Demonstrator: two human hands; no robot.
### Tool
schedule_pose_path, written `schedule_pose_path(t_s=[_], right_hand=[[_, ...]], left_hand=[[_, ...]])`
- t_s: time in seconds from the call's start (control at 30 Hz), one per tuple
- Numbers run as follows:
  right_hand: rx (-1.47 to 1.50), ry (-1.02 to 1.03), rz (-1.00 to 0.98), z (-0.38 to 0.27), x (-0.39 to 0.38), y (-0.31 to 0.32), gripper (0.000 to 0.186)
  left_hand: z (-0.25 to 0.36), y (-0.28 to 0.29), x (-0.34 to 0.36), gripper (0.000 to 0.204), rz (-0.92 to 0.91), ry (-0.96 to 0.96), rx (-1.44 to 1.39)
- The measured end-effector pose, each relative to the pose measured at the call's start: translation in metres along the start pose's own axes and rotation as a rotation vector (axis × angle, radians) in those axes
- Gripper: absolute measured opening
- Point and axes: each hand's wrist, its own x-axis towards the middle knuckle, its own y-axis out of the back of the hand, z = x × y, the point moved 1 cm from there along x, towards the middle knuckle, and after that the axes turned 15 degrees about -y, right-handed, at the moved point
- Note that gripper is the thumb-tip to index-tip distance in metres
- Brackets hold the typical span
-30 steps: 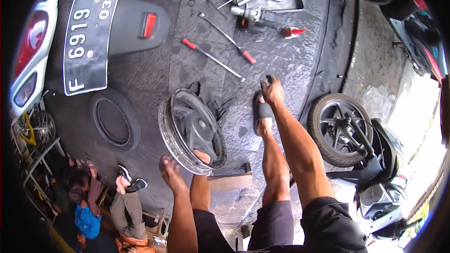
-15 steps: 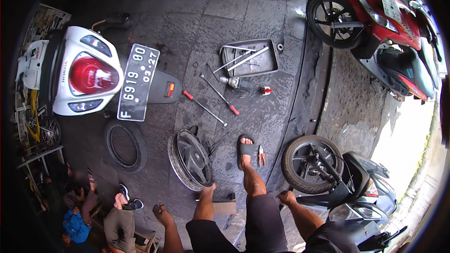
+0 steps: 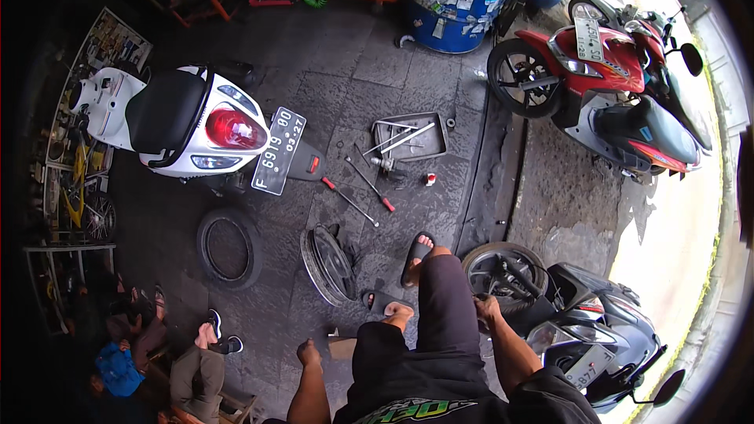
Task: The person is removing a tire from a motorcycle rim, cleaning the rim with a wire brush, and preparing it for a new tire.
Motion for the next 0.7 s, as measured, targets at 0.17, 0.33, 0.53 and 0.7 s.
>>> schedule_pose_path(t_s=[0.17,0.33,0.53,0.7], right_hand=[[0.278,-0.153,-0.113,-0.080,0.013,0.047,0.027],[0.470,-0.219,0.022,-0.055,0.097,0.086,0.030],[0.023,-0.235,0.077,-0.126,0.220,0.192,0.033],[0.380,-0.299,0.051,-0.186,0.254,0.324,0.021]], left_hand=[[0.013,0.017,-0.033,0.045,0.111,0.326,0.070],[0.087,-0.029,0.000,0.041,-0.088,0.097,0.180],[0.288,-0.162,-0.011,0.033,0.165,-0.062,-0.017],[0.414,-0.240,-0.051,0.030,-0.139,-0.384,0.138]])
